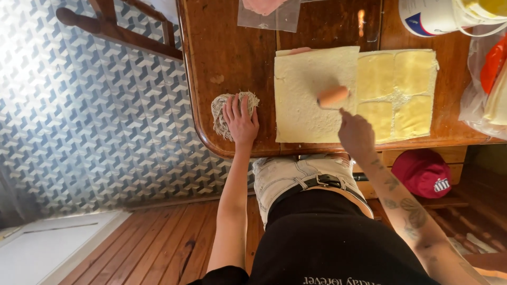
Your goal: The person assembles sandwiches on a wooden table by layering bread, ham, and cheese. They use a small roller to apply a yellow liquid from a bucket onto the bread slices. The person repeatedly dips the roller into the bucket and spreads the liquid across the bread.
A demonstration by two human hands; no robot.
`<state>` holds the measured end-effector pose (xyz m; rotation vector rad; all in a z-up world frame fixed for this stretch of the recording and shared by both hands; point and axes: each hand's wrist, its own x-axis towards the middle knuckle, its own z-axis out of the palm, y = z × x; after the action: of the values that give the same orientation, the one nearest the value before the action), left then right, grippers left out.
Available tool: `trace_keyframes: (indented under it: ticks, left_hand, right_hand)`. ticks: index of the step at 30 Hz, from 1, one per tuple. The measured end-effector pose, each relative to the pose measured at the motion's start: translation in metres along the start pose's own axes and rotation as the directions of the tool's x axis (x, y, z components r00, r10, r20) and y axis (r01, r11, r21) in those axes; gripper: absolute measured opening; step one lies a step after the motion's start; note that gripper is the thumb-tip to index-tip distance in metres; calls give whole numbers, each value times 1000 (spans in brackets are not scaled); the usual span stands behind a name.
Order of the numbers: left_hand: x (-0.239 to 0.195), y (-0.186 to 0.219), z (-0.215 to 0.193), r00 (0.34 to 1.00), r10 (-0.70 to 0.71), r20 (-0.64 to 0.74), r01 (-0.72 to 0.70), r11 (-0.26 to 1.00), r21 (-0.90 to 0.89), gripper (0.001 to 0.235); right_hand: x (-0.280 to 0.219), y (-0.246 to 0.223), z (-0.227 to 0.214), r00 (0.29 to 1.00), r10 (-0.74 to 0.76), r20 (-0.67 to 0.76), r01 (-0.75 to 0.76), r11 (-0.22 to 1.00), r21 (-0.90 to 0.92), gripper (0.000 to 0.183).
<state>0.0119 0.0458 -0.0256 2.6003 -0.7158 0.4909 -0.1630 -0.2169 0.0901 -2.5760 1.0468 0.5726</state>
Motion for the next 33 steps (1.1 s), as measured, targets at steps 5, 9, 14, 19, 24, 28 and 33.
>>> trace_keyframes:
  ticks: [5, 9, 14, 19, 24, 28, 33]
  left_hand:
    - [0, -1, 2, 1000, 7, 8, -8, 1000, 7, 43]
    - [-4, -2, -6, 1000, 23, 16, -24, 1000, 18, 42]
    - [1, 0, -1, 1000, 3, 7, -3, 1000, 9, 42]
    - [0, -1, 1, 1000, 10, 14, -10, 1000, 9, 43]
    - [2, 0, -7, 998, -4, 66, 4, 1000, 3, 43]
    - [2, 1, -12, 993, -15, 114, 15, 1000, 2, 44]
    - [4, 1, -12, 994, -18, 105, 17, 1000, 7, 43]
  right_hand:
    - [40, -39, 6, 999, 13, 35, -13, 1000, 5, 53]
    - [24, -39, 9, 999, -42, -12, 42, 999, -20, 51]
    - [-4, -31, 3, 975, 96, 202, -82, 994, -78, 56]
    - [94, -19, 46, 932, -205, -300, 108, 944, -311, 43]
    - [85, 35, -40, 908, -289, -303, 323, 944, 68, 30]
    - [89, 81, -100, 978, -205, -44, 209, 971, 115, 27]
    - [165, 81, -67, 917, -396, -46, 398, 916, 43, 13]
